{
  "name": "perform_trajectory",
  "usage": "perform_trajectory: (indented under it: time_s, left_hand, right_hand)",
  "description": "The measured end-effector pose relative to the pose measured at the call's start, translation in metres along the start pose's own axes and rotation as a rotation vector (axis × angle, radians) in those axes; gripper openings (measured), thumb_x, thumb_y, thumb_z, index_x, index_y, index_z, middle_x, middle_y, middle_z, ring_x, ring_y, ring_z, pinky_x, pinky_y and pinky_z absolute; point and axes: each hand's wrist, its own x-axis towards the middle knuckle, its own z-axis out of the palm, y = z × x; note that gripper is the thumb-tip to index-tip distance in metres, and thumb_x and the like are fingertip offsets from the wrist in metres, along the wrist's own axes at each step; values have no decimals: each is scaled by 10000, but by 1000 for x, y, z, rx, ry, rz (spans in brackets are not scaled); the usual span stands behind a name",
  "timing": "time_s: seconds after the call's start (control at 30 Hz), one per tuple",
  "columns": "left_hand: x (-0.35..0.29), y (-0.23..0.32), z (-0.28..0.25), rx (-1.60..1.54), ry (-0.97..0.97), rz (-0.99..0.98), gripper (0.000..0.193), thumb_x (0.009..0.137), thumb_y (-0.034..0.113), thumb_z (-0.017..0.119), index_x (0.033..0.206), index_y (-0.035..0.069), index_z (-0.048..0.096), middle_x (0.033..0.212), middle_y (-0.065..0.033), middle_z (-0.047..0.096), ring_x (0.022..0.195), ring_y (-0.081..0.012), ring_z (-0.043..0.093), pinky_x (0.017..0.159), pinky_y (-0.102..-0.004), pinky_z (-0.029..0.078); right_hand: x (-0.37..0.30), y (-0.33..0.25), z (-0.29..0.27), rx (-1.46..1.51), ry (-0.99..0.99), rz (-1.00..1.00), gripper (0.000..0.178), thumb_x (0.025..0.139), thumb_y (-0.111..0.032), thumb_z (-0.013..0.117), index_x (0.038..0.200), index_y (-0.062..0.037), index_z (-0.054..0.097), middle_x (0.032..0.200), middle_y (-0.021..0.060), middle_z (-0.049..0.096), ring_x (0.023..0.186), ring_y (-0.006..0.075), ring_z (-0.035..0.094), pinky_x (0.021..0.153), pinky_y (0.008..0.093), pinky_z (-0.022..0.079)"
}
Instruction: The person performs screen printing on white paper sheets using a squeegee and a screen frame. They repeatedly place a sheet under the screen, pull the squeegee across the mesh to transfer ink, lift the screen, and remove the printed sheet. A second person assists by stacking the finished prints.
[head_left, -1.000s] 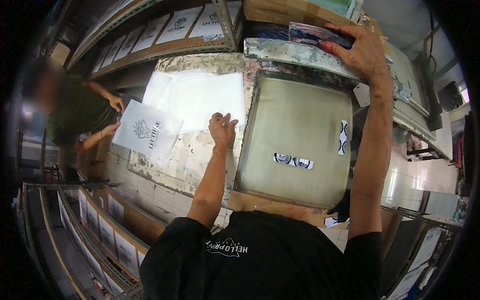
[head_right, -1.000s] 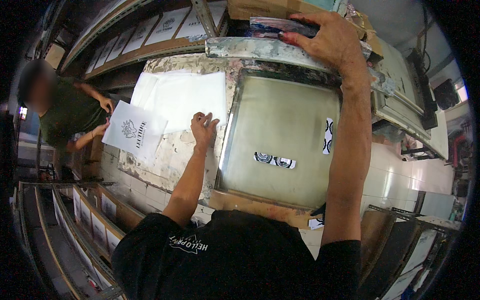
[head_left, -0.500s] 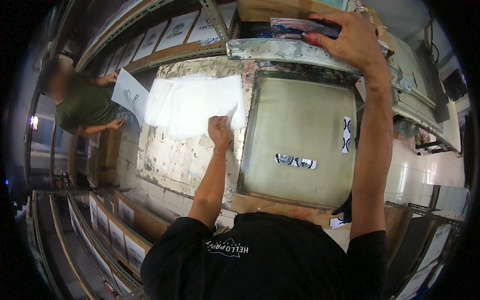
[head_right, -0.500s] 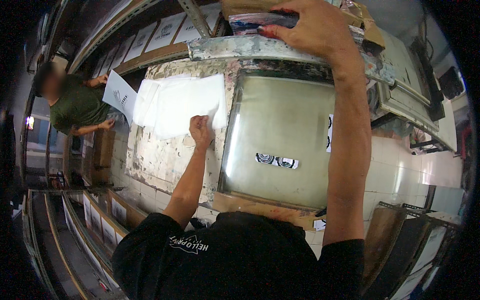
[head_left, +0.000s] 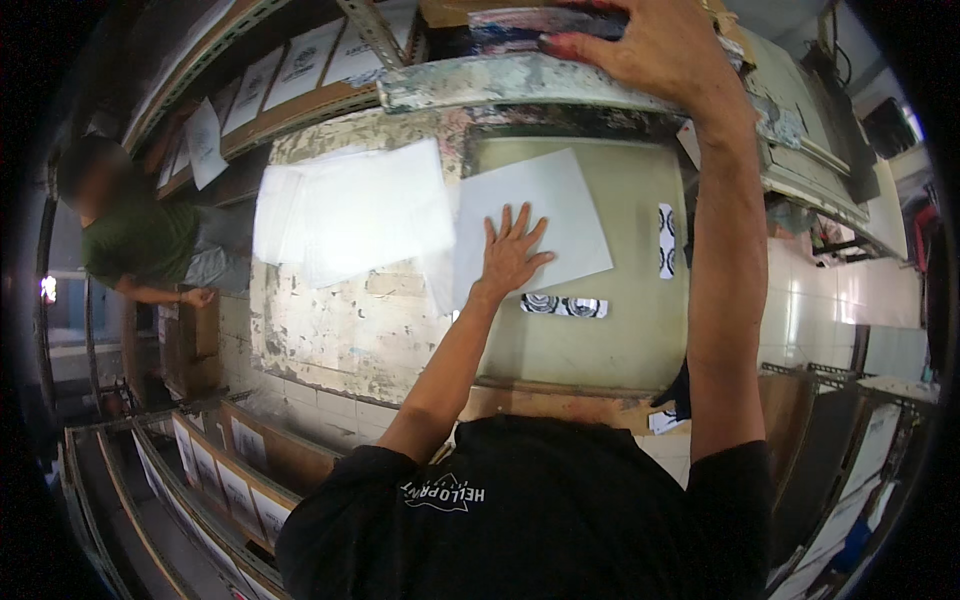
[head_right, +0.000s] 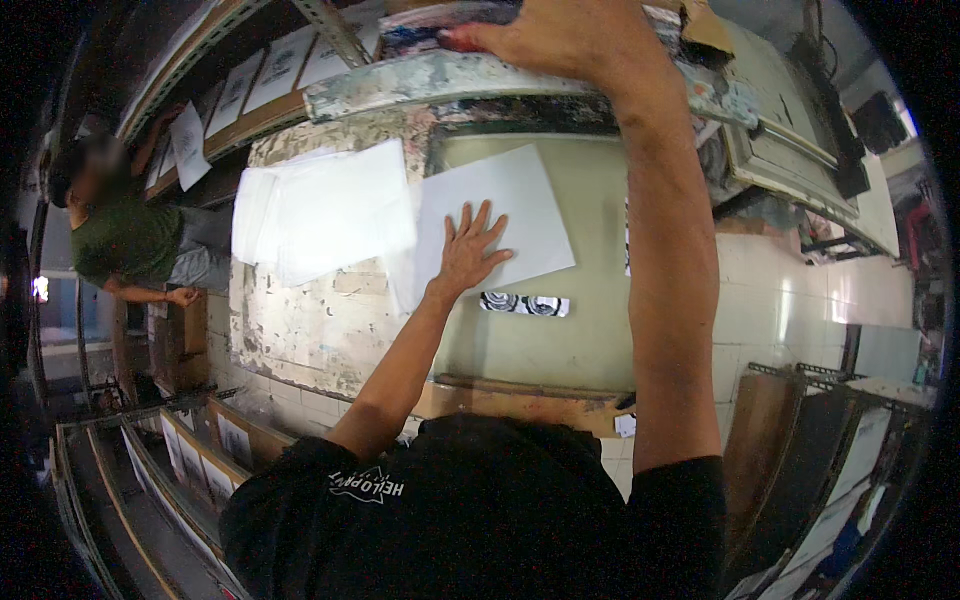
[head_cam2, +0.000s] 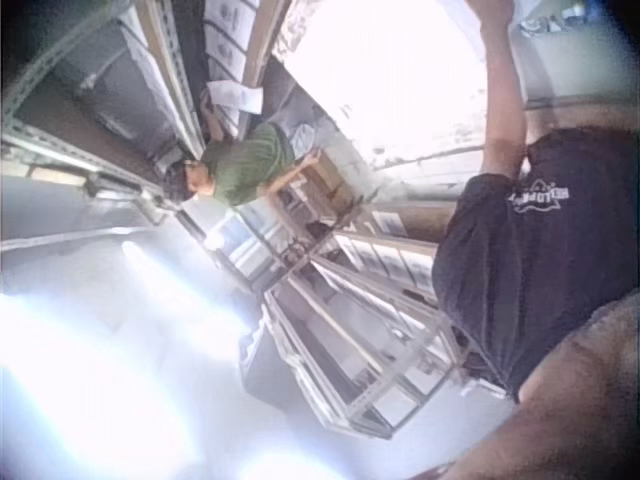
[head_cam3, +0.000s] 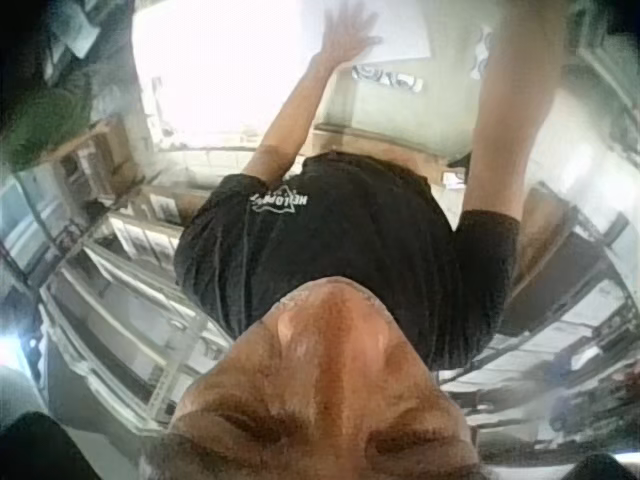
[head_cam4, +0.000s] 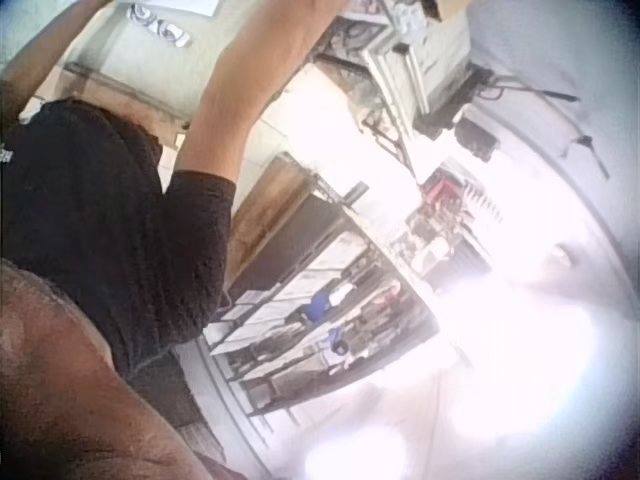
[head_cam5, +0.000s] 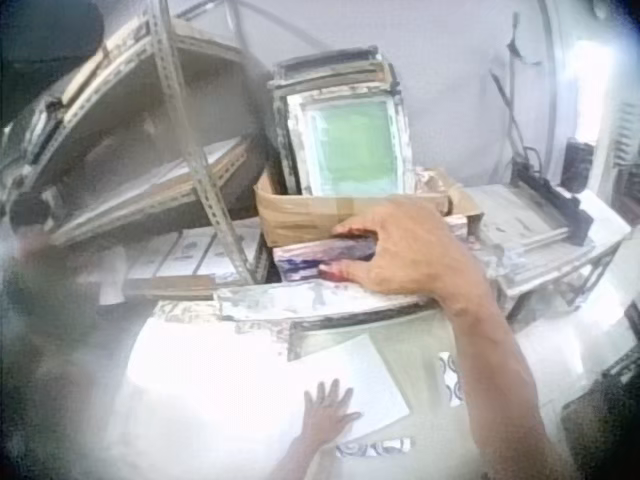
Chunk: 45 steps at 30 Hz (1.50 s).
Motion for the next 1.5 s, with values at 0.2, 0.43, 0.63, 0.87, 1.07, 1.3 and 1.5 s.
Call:
perform_trajectory:
  time_s: [0.2, 0.43, 0.63, 0.87, 1.07, 1.3, 1.5]
  left_hand:
    - [53, 45, 21, -43, -93, 190, 706, 877, 586, 602, 1483, 254, 456, 1634, -97, 218, 1512, -383, 109, 1192, -636, 27]
    - [45, 70, 27, -20, -184, 266, 733, 872, 594, 594, 1503, 265, 421, 1649, -77, 172, 1519, -366, 82, 1206, -613, 17]
    - [23, 76, 35, -22, -137, 284, 723, 886, 580, 579, 1502, 237, 422, 1643, -100, 186, 1514, -377, 104, 1201, -618, 34]
    - [17, 80, 34, -147, -85, 311, 685, 901, 553, 580, 1489, 229, 440, 1617, -118, 260, 1505, -380, 151, 1192, -633, 67]
    - [-15, 72, -54, -949, 459, 94, 818, 808, 291, 793, 1504, 127, 395, 1418, -155, 516, 1325, -382, 461, 1164, -546, 269]
    - [-104, 21, -96, -1274, 565, -267, 1129, 548, 59, 930, 1497, -55, 328, 1254, -141, 623, 1134, -257, 604, 1036, -384, 467]
    - [-151, -13, -4, -620, 591, -163, 1033, 472, 308, 961, 1365, -2, 545, 1447, -211, 477, 1318, -351, 461, 1108, -445, 357]
  right_hand:
    - [4, 0, 10, 14, -14, -39, 559, 742, -505, 778, 1084, -64, 748, 1080, 170, 724, 1049, 331, 665, 957, 396, 490]
    - [6, 9, 13, -68, 4, -56, 566, 749, -536, 779, 1106, -97, 749, 1062, 153, 736, 1012, 304, 683, 938, 389, 513]
    - [7, 2, 8, 27, -90, 19, 551, 748, -538, 785, 1103, -118, 755, 1043, 132, 744, 979, 274, 688, 915, 367, 521]
    - [-1, 0, 10, -5, 16, -52, 502, 750, -474, 796, 1085, -101, 760, 1032, 130, 749, 965, 271, 692, 906, 360, 521]
    - [-45, 17, 37, -83, 110, -266, 501, 736, -430, 811, 1168, -190, 729, 1022, 144, 730, 914, 316, 695, 793, 400, 537]
    - [-179, -16, 94, 30, 72, -146, 404, 776, -270, 757, 1178, -258, 722, 854, 118, 674, 739, 298, 652, 680, 393, 502]
    - [-238, 24, 188, 245, -230, 54, 542, 758, -189, 770, 1288, -223, 659, 942, 150, 668, 905, 336, 654, 780, 418, 493]
